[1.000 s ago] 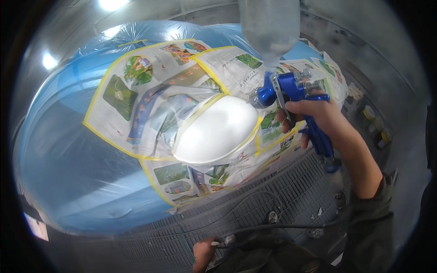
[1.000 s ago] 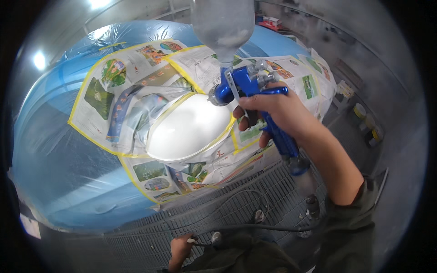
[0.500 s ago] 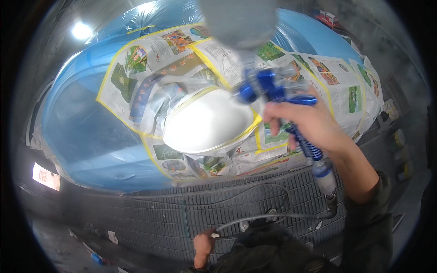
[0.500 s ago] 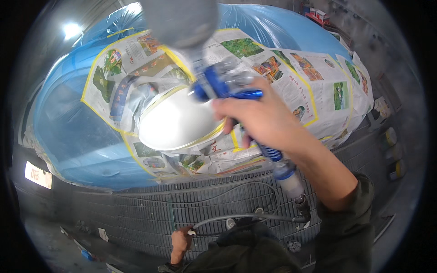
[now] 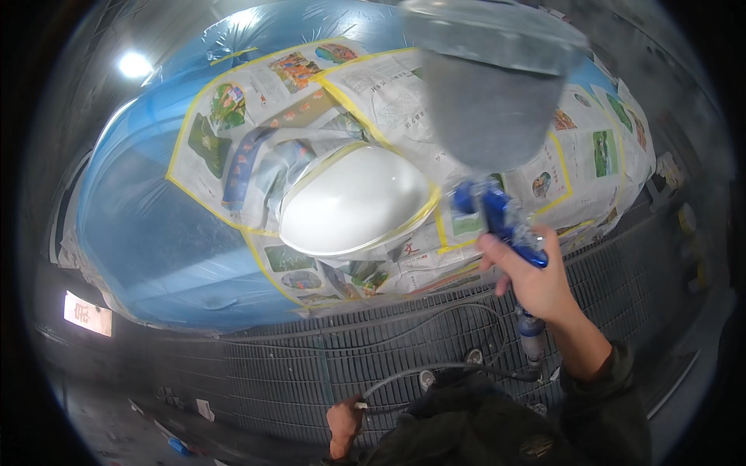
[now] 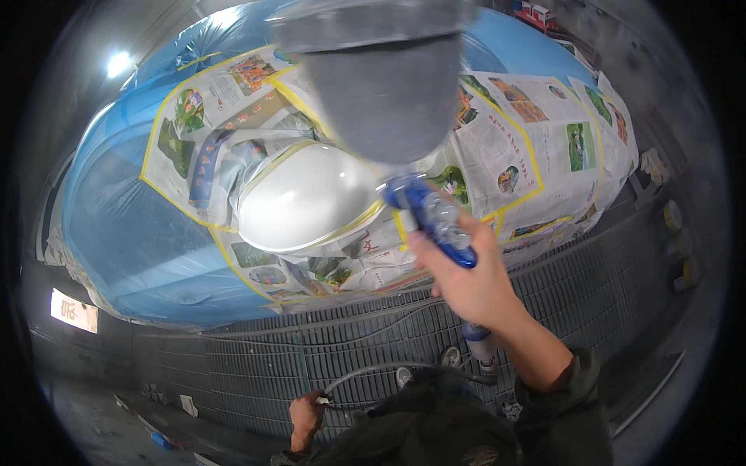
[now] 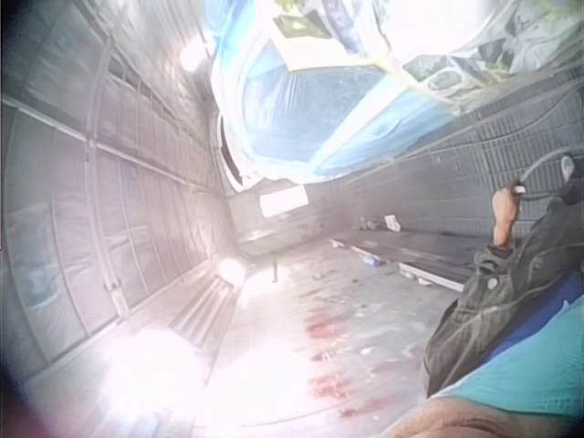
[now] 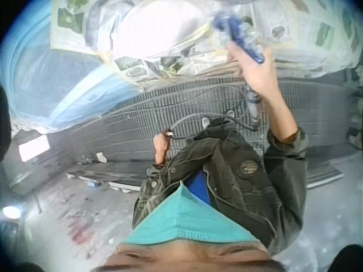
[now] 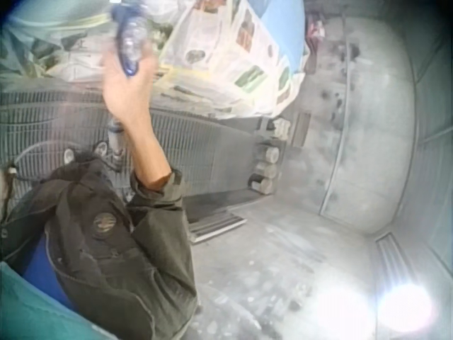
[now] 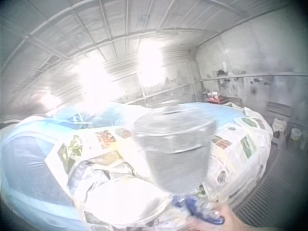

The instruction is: The person spray paints the hood of a car that is masked with newspaper and tape. They apply white paint with a spray gun, then remove the masking tape and newspaper to reveal the painted surface.

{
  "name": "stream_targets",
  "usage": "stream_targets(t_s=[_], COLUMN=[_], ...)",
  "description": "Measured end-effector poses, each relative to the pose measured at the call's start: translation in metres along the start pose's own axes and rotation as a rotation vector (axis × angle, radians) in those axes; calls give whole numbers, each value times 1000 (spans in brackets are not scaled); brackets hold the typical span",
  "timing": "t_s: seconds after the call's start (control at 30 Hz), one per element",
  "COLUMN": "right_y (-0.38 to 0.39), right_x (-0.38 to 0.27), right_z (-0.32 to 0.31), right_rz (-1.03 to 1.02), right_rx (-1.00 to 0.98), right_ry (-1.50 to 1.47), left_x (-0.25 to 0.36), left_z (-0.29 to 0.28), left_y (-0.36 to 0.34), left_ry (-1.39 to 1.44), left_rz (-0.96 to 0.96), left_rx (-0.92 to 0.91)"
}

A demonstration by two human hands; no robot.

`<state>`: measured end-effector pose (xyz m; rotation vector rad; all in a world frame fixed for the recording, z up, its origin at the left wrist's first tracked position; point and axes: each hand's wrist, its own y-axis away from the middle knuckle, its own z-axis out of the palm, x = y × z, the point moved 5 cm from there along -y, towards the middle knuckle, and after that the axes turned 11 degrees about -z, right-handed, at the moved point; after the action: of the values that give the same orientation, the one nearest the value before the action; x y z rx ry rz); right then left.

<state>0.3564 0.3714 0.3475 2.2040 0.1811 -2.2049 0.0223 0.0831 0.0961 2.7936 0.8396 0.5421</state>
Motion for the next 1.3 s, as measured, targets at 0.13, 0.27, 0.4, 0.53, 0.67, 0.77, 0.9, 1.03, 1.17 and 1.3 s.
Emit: stream_targets(t_s=[0.13, 0.27, 0.4, 0.53, 0.67, 0.77, 0.9, 1.03, 1.17, 1.3], right_y=[16, 36, 30, 13, -5, -11, -39, -66, -95, -115], right_x=[18, 38, 72, 92, 84, 92, 115, 142, 160, 162], right_z=[6, 39, 31, -18, -54, -74, -108, -140, -157, -164], right_rz=[-35, 39, 55, -38, -105, -46, 28, 134, 198, 267], right_rx=[-117, -550, -570, -160, -11, -133, -406, -541, -590, -622], right_ry=[-96, -376, -311, -299, -344, -509, -634, -692, -719, -822], left_x=[-13, -25, -33, -18, -17, -6, 39, 97, 138, 152], left_z=[5, -1, -2, 0, 18, 14, 24, 34, 34, 31], left_y=[4, 2, 2, 4, -2, -5, 4, 25, 32, 56], left_ry=[-37, -68, -105, -133, -98, -80, -167, -127, -198, -159], left_rz=[-67, -81, -94, -127, -144, -176, -253, -322, -437, -513], left_rx=[-63, -17, 1, 11, 3, 42, 68, 109, 81, 160])
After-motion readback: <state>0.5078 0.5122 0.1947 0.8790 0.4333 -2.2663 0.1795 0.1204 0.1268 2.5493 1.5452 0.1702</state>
